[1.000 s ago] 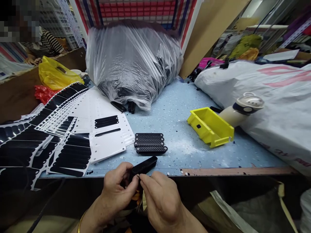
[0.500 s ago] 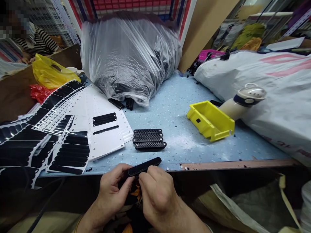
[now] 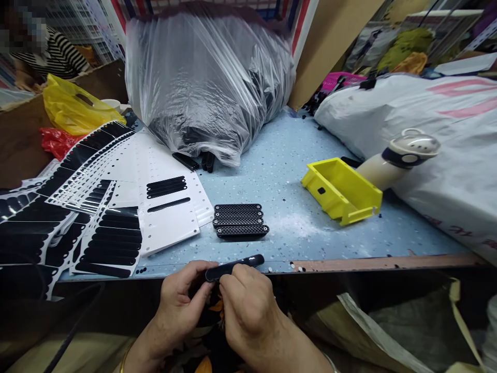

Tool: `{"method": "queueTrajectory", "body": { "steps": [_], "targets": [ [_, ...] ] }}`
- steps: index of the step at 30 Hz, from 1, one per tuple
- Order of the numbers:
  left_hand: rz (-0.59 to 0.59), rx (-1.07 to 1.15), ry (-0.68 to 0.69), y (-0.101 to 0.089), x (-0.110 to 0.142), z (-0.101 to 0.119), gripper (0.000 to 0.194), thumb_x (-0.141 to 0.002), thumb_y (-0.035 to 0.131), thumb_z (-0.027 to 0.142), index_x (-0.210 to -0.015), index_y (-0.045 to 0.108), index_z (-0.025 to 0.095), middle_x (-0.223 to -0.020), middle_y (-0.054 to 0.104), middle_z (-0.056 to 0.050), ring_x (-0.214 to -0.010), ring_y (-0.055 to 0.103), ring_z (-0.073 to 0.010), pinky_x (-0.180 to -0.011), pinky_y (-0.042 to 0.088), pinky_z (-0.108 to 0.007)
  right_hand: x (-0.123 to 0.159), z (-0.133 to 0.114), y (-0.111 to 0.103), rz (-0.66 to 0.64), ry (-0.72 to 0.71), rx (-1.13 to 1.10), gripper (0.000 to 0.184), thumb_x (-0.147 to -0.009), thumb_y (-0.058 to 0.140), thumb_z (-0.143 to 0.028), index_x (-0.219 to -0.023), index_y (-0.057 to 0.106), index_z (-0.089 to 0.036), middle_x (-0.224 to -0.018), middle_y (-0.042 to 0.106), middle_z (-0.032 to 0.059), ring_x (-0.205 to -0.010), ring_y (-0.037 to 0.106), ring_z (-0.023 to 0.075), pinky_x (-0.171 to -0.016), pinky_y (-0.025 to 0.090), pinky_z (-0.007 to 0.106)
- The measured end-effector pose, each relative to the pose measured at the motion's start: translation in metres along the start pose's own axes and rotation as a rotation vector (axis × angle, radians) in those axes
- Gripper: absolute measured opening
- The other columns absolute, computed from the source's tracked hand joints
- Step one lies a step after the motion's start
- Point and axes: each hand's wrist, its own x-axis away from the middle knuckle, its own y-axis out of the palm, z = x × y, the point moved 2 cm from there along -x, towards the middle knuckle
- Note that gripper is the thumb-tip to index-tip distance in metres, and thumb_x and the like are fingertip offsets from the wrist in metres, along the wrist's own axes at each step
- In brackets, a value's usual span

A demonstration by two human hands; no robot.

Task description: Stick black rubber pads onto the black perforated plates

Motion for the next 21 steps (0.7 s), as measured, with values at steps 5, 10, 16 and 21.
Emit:
{"method": "queueTrajectory", "body": {
  "steps": [5, 10, 16, 21],
  "targets": [
    [0.046, -0.228, 0.252, 0.001, -0.019, -0.022, 0.02, -0.077, 0.057, 0.008, -0.091, 0.066, 0.018, -0.094, 0.076, -0.011, -0.086, 0.07, -0.0273, -0.077, 0.051, -0.043, -0.001, 0.018, 0.009, 0.005, 0.036, -0.007, 0.025, -0.09, 0.043, 0.001, -0.08, 0.058, -0.017, -0.061, 0.05, -0.0005, -0.054, 0.047, 0.0135, -0.052, 0.033, 0.027],
    [-0.07, -0.201, 0.266, -0.001, -0.033, -0.026, 0.016, -0.076, 0.056, 0.007, -0.086, 0.064, 0.018, -0.08, 0.072, -0.008, -0.074, 0.064, -0.0233, -0.069, 0.049, -0.038, 0.0, 0.032, 0.019, 0.003, 0.039, 0.022, 0.024, -0.09, 0.045, -0.001, -0.077, 0.058, -0.016, -0.061, 0.052, 0.0, -0.053, 0.049, 0.0132, -0.052, 0.034, 0.027],
    [-0.039, -0.109, 0.236, -0.002, -0.031, -0.031, 0.017, -0.076, 0.063, 0.011, -0.092, 0.065, 0.016, -0.08, 0.071, -0.008, -0.075, 0.062, -0.0233, -0.069, 0.049, -0.037, -0.004, 0.029, 0.021, -0.047, 0.03, -0.002, 0.026, -0.09, 0.043, -0.001, -0.074, 0.056, -0.017, -0.06, 0.047, -0.0012, -0.052, 0.045, 0.0129, -0.052, 0.029, 0.029],
    [-0.056, -0.086, 0.25, -0.001, -0.03, -0.036, 0.014, -0.08, 0.063, 0.011, -0.093, 0.066, 0.017, -0.078, 0.071, -0.007, -0.074, 0.063, -0.0223, -0.069, 0.049, -0.036, -0.005, 0.029, 0.023, -0.104, 0.049, 0.008, 0.028, -0.09, 0.042, -0.002, -0.071, 0.054, -0.017, -0.061, 0.048, 0.0002, -0.054, 0.046, 0.0134, -0.053, 0.029, 0.03]
  ]
}}
